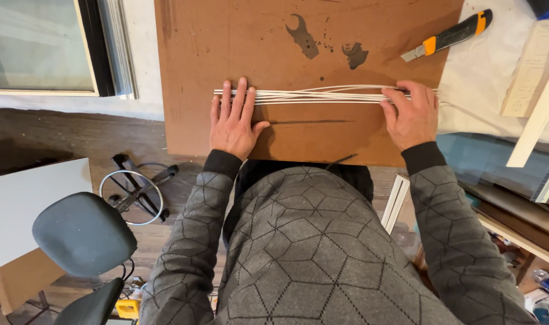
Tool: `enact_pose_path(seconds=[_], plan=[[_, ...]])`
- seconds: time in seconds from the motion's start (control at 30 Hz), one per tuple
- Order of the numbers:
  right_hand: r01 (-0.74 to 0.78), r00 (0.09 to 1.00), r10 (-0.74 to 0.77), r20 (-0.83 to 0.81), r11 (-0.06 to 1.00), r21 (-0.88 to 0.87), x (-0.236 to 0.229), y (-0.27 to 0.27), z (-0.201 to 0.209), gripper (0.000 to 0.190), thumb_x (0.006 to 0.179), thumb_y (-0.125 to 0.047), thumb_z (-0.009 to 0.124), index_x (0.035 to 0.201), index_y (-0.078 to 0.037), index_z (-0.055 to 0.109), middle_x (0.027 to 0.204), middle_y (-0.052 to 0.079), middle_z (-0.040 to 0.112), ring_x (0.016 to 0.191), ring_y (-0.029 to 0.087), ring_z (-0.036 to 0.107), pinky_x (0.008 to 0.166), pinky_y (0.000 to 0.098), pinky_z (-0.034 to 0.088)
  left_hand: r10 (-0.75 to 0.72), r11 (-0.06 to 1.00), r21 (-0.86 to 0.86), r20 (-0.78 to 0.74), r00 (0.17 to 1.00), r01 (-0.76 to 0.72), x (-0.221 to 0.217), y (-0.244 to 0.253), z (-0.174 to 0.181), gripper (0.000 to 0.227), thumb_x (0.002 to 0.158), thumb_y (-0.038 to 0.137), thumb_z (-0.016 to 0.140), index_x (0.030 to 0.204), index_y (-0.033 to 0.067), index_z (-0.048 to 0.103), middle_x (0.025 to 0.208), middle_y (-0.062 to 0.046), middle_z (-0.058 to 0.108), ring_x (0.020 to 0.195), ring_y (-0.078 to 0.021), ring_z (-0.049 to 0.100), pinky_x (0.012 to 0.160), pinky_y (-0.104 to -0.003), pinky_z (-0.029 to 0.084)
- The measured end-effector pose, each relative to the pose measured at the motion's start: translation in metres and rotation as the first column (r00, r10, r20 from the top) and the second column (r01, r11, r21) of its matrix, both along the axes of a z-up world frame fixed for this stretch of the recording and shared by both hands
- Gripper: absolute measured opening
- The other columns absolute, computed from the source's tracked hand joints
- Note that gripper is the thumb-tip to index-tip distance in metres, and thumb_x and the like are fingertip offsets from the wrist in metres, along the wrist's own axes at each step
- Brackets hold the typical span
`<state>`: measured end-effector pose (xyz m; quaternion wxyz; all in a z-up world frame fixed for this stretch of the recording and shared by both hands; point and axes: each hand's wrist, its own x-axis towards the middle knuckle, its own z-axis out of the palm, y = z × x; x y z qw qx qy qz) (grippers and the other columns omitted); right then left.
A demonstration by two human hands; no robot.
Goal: Cutting and measuring thin strips of material to fit a frame molding piece.
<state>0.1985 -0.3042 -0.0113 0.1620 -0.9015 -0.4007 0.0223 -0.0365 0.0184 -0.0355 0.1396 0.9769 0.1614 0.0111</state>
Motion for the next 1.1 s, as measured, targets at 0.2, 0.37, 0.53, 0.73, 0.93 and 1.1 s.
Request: enact_pose_path(seconds=[0.2, 0.37, 0.53, 0.73, 0.93, 1.1], plan=[[0.006, 1.0, -0.006, 0.002, 1.0, 0.006, -0.004, -0.007, -0.003, 0.023, 0.098, -0.017, 0.081, 0.12, -0.016, 0.075, 0.119, 0.004, 0.061, 0.115, 0.03, 0.057, 0.103, 0.0448, 0.044, -0.035, 0.999, -0.019, 0.008, 0.999, 0.035, -0.009, -0.004, -0.005, 0.083, 0.093, 0.055, 0.07, 0.159, 0.0104, 0.044, 0.17, -0.008, 0.029, 0.157, -0.0359, 0.024, 0.124, -0.057, 0.025], [0.007, 0.999, -0.007, -0.037, 1.0, 0.021, -0.001, -0.006, -0.008, 0.019, 0.099, -0.015, 0.079, 0.117, -0.013, 0.073, 0.124, 0.006, 0.062, 0.119, 0.032, 0.056, 0.106, 0.0456, 0.044, -0.021, 1.0, -0.019, -0.01, 1.0, 0.021, -0.008, -0.003, -0.002, 0.082, 0.093, 0.055, 0.069, 0.158, 0.0114, 0.046, 0.169, -0.007, 0.03, 0.156, -0.0355, 0.024, 0.123, -0.057, 0.025], [0.0, 1.0, 0.001, -0.03, 0.999, 0.045, 0.006, 0.007, -0.007, 0.022, 0.101, -0.013, 0.077, 0.122, -0.009, 0.072, 0.132, 0.008, 0.062, 0.127, 0.033, 0.057, 0.111, 0.0467, 0.043, -0.027, 1.0, -0.005, 0.022, 0.999, 0.028, -0.014, -0.001, -0.014, 0.076, 0.097, 0.054, 0.069, 0.155, 0.011, 0.046, 0.169, -0.007, 0.032, 0.157, -0.0336, 0.025, 0.125, -0.055, 0.025], [-0.062, 0.996, 0.066, -0.053, 0.995, 0.08, 0.004, 0.036, -0.002, 0.02, 0.099, -0.014, 0.078, 0.118, -0.011, 0.075, 0.137, 0.01, 0.061, 0.123, 0.033, 0.057, 0.107, 0.0465, 0.044, -0.038, 0.999, 0.012, 0.062, 0.997, 0.038, 0.002, 0.006, 0.0, 0.075, 0.096, 0.048, 0.071, 0.155, 0.0047, 0.052, 0.166, -0.009, 0.038, 0.154, -0.0319, 0.031, 0.123, -0.052, 0.027], [-0.055, 0.995, 0.062, -0.078, 0.994, 0.094, 0.007, 0.043, -0.009, 0.008, 0.098, -0.012, 0.079, 0.103, -0.01, 0.073, 0.132, 0.009, 0.061, 0.117, 0.031, 0.057, 0.103, 0.0459, 0.045, -0.002, 0.998, -0.07, 0.079, 0.997, 0.007, -0.002, 0.011, -0.01, 0.059, 0.096, 0.044, 0.074, 0.14, 0.0075, 0.059, 0.164, -0.012, 0.038, 0.154, -0.033, 0.032, 0.124, -0.053, 0.028], [-0.082, 0.994, 0.087, -0.064, 0.994, 0.074, 0.009, 0.041, -0.01, 0.007, 0.097, -0.007, 0.078, 0.101, -0.011, 0.073, 0.13, 0.007, 0.062, 0.118, 0.03, 0.058, 0.104, 0.0458, 0.044, -0.017, 0.997, -0.074, 0.103, 0.995, 0.025, -0.006, 0.008, -0.007, 0.062, 0.099, 0.041, 0.073, 0.146, 0.0055, 0.057, 0.167, -0.013, 0.035, 0.156, -0.0329, 0.029, 0.123, -0.052, 0.028]])
